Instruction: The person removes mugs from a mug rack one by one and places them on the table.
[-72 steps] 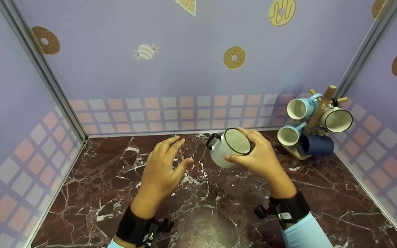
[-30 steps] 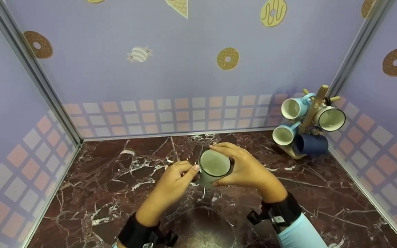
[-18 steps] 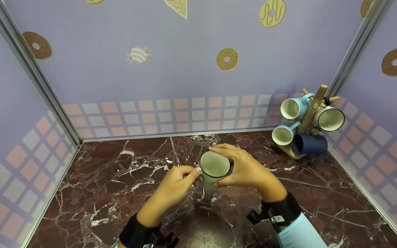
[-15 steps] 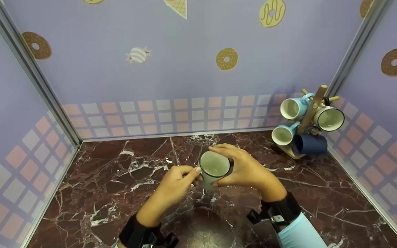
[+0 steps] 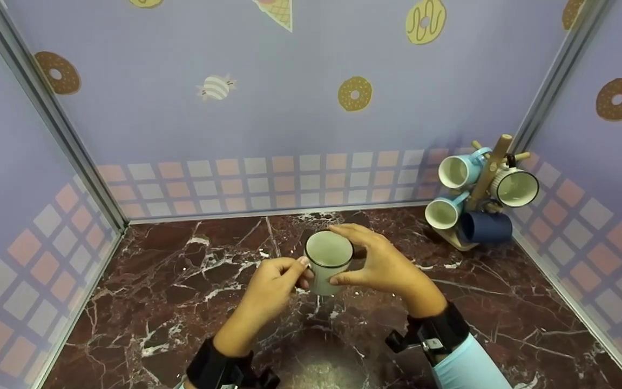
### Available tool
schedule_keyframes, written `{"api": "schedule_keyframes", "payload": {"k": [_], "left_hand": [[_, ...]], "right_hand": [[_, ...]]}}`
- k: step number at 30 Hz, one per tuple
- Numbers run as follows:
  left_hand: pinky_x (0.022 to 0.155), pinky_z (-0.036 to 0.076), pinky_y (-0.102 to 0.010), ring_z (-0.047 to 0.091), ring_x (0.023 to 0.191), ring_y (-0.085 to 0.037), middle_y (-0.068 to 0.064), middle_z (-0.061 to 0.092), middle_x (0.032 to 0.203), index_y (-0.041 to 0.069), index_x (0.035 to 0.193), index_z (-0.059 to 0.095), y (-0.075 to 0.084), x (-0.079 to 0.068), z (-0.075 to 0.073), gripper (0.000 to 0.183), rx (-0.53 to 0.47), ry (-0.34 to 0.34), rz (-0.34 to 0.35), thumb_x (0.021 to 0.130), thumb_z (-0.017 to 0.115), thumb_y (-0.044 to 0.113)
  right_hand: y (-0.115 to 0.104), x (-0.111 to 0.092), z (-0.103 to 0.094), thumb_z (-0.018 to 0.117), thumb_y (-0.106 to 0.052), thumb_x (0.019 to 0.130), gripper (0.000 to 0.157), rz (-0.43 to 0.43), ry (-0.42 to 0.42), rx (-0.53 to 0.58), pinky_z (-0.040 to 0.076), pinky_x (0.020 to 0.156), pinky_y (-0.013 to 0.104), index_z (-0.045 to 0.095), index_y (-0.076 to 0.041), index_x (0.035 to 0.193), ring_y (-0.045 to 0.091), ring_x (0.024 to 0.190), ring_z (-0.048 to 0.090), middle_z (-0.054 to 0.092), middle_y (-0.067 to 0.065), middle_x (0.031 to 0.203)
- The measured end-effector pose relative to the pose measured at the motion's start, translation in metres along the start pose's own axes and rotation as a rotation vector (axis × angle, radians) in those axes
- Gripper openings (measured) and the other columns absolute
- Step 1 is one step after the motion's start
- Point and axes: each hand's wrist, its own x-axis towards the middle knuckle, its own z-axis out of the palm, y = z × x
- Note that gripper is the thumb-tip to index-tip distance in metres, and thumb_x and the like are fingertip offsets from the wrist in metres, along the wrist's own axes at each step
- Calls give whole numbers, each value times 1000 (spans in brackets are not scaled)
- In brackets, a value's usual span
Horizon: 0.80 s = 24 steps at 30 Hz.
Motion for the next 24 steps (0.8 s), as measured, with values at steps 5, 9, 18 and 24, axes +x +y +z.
{"api": "schedule_keyframes", "payload": {"k": [5,9,18,24], "left_hand": [[74,53,-24,70,79,-14,-5,80,83,4,93,84,-1,0,-4,37,27,65,-5,115,65,27],[72,53,-23,68,78,-14,-5,80,83,4,93,83,-2,1,-11,36,16,118,-20,116,65,25],[86,58,-28,72,86,-15,-6,82,85,4,96,85,-6,7,-39,39,60,293,-37,118,62,27],[94,58,-32,78,99,-21,-7,85,93,5,101,85,-12,11,-67,40,71,400,-105,119,61,32]], "right_hand": [[-2,1,1,100,-38,87,93,-11,27,-39,50,129,63,59,-13,166,39,152,63,62,13,167],[-3,0,0,94,-35,94,82,-24,49,-43,57,123,60,59,-9,164,41,150,64,63,15,166],[-4,-2,1,83,-38,105,72,-91,72,-211,43,135,60,58,-8,165,36,162,53,54,7,176],[-8,-5,11,76,-46,107,73,-125,60,-307,39,138,53,56,-11,167,30,169,45,43,-2,183]]}}
